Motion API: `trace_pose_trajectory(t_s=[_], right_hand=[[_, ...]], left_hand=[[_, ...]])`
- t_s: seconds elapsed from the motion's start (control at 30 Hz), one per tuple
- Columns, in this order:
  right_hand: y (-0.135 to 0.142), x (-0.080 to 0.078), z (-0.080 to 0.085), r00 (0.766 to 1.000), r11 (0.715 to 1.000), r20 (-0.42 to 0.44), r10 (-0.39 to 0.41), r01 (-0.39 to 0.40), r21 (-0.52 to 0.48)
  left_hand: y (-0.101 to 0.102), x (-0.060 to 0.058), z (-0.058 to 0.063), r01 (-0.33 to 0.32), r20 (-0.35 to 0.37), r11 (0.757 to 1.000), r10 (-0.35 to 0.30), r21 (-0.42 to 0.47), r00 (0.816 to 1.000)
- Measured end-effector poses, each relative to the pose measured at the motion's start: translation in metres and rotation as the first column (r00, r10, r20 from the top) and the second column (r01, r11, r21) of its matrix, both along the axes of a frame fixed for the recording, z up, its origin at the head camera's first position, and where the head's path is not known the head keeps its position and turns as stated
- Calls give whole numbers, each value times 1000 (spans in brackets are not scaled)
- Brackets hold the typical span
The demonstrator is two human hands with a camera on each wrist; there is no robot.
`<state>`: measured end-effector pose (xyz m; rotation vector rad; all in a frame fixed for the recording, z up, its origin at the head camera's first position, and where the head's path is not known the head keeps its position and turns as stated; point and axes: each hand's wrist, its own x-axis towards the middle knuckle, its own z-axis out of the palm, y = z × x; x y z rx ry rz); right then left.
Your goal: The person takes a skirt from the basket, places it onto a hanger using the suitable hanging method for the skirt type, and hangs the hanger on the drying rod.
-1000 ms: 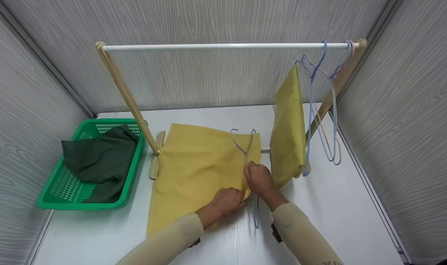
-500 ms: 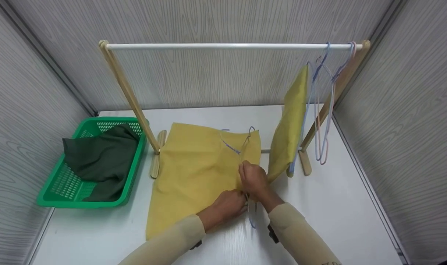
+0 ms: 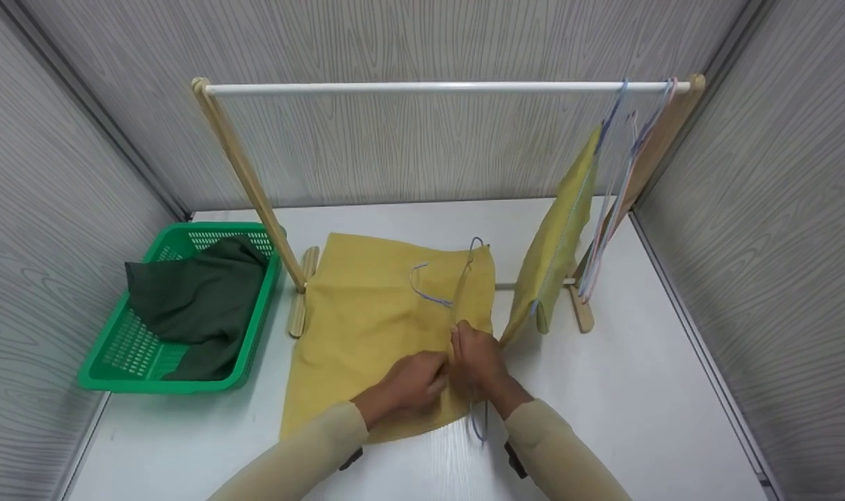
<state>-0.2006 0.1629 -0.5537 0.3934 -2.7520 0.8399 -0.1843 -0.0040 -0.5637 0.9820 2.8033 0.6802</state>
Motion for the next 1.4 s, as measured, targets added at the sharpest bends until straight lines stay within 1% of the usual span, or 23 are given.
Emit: trace_pose_trajectory(t_s=[0.03,0.1,0.17,0.2,0.3,0.37,0.43,0.53,0.63,0.7,0.8,0.87,0.93,1.0,1.03,1.07,1.13,1.17,1.2,1.23,1.27,1.33,1.4], right_hand=[[0,0,0,1000,1000,4,2,-2,-5],[0,1,-1,1000,1000,22,6,-6,-18],[0,2,-1,999,1000,46,2,-1,-25],[0,2,-1,999,1000,54,2,-1,-30],[-2,3,-2,999,999,50,-1,3,-32],[-4,2,-2,999,999,43,4,-2,-48],[-6,3,-2,999,998,35,5,-3,-59],[-6,3,-2,1000,997,23,8,-7,-71],[-6,3,-2,1000,998,21,11,-10,-60],[-4,3,-2,1000,999,20,11,-10,-42],[1,2,-3,1000,1000,-13,-5,5,-30],[7,0,-4,998,999,-53,-46,44,-24],[13,-4,-5,992,993,-40,-117,115,-40],[20,-8,-6,979,979,40,-198,200,-41],[24,-10,-7,968,973,110,-225,229,-26],[27,-11,-8,949,968,199,-243,250,-7],[33,-12,-9,895,964,363,-258,265,32],[36,-12,-9,868,964,425,-257,262,46],[37,-12,-10,847,966,468,-251,252,61],[38,-11,-11,838,970,492,-237,236,66],[39,-11,-11,834,972,501,-229,225,69],[37,-10,-11,842,974,491,-222,209,82],[34,-11,-10,852,977,478,-214,179,118]], left_hand=[[-3,-5,3,-51,-18,999,51,12,999],[-8,-15,12,-149,-50,987,152,61,987],[-11,-25,21,-219,-38,968,226,124,973],[-11,-29,27,-247,-20,958,252,143,967],[-10,-42,44,-306,34,933,305,191,952],[-9,-49,53,-344,52,916,341,208,939],[-7,-55,59,-380,49,899,378,219,924],[-3,-60,62,-414,11,879,424,235,906],[1,-63,62,-410,-41,876,433,253,901],[3,-63,61,-390,-73,882,421,263,904],[7,-62,59,-366,-121,892,407,265,905],[10,-62,58,-356,-152,898,402,257,903],[12,-62,57,-353,-182,901,402,251,898],[12,-61,56,-355,-199,904,403,237,893],[13,-61,55,-355,-196,905,402,235,895],[13,-60,55,-355,-193,905,401,232,896],[14,-59,55,-354,-189,909,396,222,899],[15,-58,55,-350,-187,911,391,217,901],[16,-58,55,-345,-190,913,386,217,903],[16,-57,55,-338,-196,916,380,218,904],[17,-57,54,-334,-214,918,377,213,901],[19,-56,55,-329,-247,922,374,206,894],[19,-56,56,-328,-276,923,374,201,885]])
